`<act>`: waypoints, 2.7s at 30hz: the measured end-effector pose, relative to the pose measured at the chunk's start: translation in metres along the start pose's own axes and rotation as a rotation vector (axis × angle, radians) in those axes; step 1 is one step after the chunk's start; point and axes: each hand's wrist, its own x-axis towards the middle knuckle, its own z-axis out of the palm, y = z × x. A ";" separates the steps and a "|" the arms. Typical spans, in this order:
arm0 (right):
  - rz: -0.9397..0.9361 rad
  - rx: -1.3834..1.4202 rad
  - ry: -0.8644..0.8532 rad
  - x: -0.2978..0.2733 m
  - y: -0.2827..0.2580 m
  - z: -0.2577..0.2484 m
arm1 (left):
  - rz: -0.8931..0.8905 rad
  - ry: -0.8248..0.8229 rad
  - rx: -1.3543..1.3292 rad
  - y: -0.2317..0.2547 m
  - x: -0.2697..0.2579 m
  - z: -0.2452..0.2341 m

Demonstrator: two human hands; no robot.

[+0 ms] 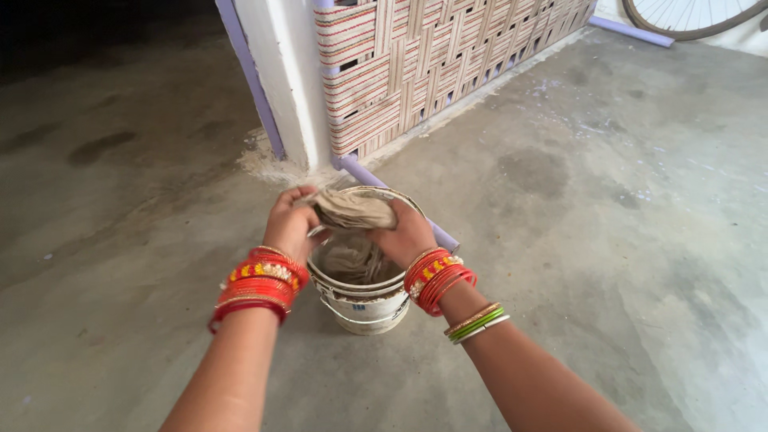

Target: The person cleans a concrete floor by hand using a cloth, dipping the cloth into a bucket of water and wringing it out several times to wipe different sections of the surface.

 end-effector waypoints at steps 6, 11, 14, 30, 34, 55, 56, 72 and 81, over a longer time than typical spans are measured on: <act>0.098 0.203 0.014 0.012 -0.024 -0.017 | 0.662 -0.570 0.646 -0.013 -0.023 0.022; 0.085 0.612 -0.116 0.027 0.011 -0.002 | 0.478 -0.098 0.784 -0.004 -0.035 0.036; -0.026 0.576 -0.195 0.029 0.037 -0.002 | 0.451 -0.107 0.605 -0.010 -0.022 0.033; -0.036 -0.636 -0.160 0.005 -0.003 -0.001 | 0.527 -0.037 1.066 -0.051 0.005 0.000; 0.043 -0.772 -0.492 0.003 0.005 0.030 | 0.467 -0.064 1.131 -0.070 0.008 -0.006; 0.126 0.816 0.020 0.016 -0.059 -0.050 | 0.282 -0.288 0.514 -0.058 0.004 0.007; 0.172 0.882 0.072 0.015 -0.054 -0.056 | 0.302 -0.261 0.545 -0.057 0.009 0.005; -0.128 0.025 -0.186 0.003 -0.007 0.013 | 0.346 -0.207 -0.083 0.004 -0.016 0.040; 0.016 -0.129 0.033 0.003 0.005 0.007 | 0.287 -0.309 0.558 -0.003 0.004 -0.016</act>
